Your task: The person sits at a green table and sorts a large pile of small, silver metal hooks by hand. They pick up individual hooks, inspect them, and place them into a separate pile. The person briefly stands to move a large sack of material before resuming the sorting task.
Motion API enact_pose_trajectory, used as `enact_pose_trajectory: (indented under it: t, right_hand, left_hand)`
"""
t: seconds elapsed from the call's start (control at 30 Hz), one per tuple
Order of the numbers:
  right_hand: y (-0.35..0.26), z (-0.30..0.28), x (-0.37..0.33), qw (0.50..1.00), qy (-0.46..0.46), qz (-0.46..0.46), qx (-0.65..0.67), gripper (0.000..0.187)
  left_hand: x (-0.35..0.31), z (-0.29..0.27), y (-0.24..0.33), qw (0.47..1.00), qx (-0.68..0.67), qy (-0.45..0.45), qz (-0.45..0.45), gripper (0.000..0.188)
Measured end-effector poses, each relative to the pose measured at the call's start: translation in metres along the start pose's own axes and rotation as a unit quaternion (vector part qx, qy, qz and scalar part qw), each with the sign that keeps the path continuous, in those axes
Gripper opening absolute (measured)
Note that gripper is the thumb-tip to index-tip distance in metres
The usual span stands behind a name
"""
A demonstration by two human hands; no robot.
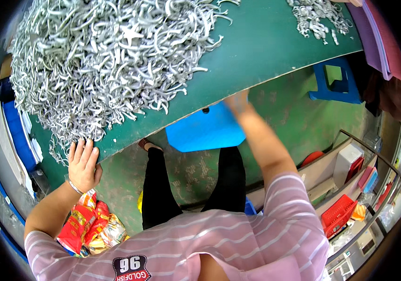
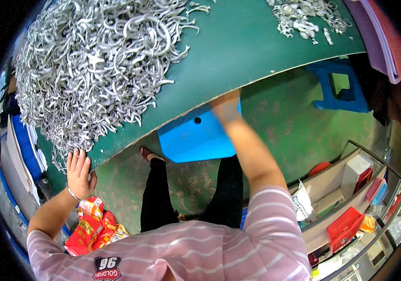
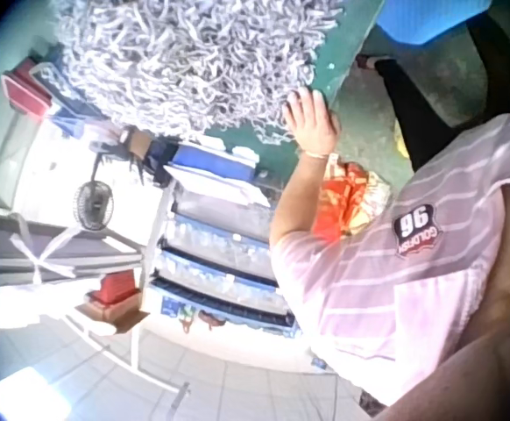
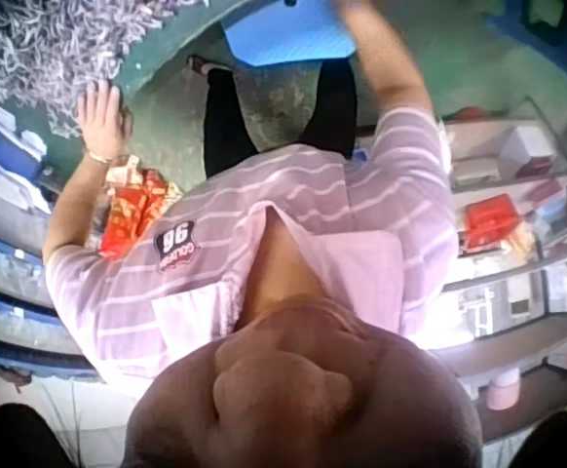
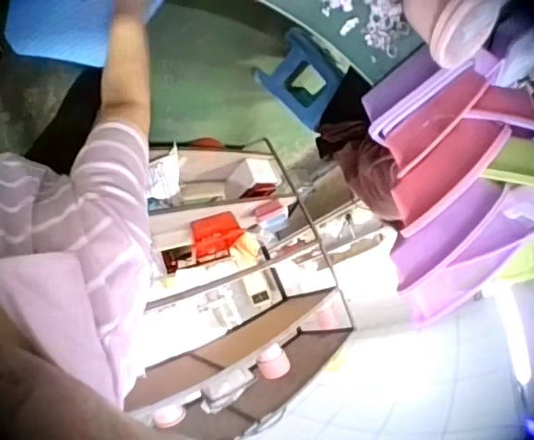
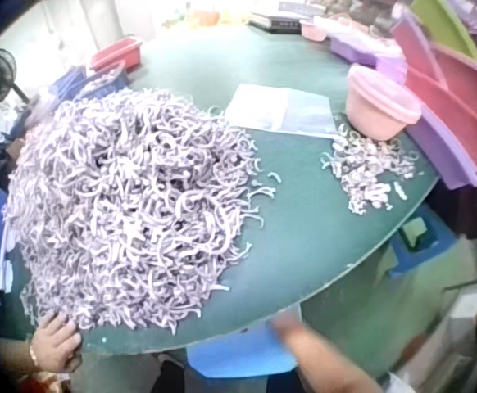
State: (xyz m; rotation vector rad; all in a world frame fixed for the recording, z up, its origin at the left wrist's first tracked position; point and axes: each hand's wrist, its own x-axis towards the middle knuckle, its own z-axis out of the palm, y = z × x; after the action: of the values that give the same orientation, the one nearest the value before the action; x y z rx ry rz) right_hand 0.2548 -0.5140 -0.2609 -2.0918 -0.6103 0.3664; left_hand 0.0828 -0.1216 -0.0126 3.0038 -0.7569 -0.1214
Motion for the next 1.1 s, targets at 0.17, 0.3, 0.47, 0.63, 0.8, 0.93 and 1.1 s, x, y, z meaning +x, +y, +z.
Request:
enact_pose_trajectory:
  t: [0.17,0.3,0.47,0.63,0.8,0.93,1.1]
  right_hand:
    - [0.02,0.182,-0.041,0.985,0.03,-0.044,-0.164,0.039]
    - [-0.133,0.15,-0.119,0.631,-0.765,-0.131,-0.01,0.029]
    - [-0.081,0.069,-0.003,0.878,-0.443,0.13,-0.125,0.023]
    - [-0.081,0.082,-0.107,0.936,-0.256,-0.128,-0.205,0.06]
    - [-0.076,0.141,-0.185,0.909,-0.29,-0.294,-0.051,0.039]
    - [-0.037,0.021,-0.064,0.96,-0.167,-0.045,-0.219,0.053]
    - [0.033,-0.094,-0.009,0.91,0.004,0.315,-0.27,0.058]
  left_hand:
    - [0.009,-0.004,-0.001,1.0,0.012,0.004,0.01,0.069]
    - [0.004,-0.002,0.001,1.0,0.003,0.002,-0.003,0.068]
    - [0.008,-0.003,0.002,1.0,0.011,0.012,0.005,0.069]
    - [0.01,0.002,-0.001,1.0,0.016,0.014,0.0,0.07]
    - [0.006,-0.003,0.002,1.0,0.015,-0.006,0.0,0.071]
    - [0.004,-0.003,-0.001,1.0,0.009,-0.022,0.013,0.073]
    - [0.004,-0.003,0.005,1.0,-0.003,-0.001,-0.001,0.068]
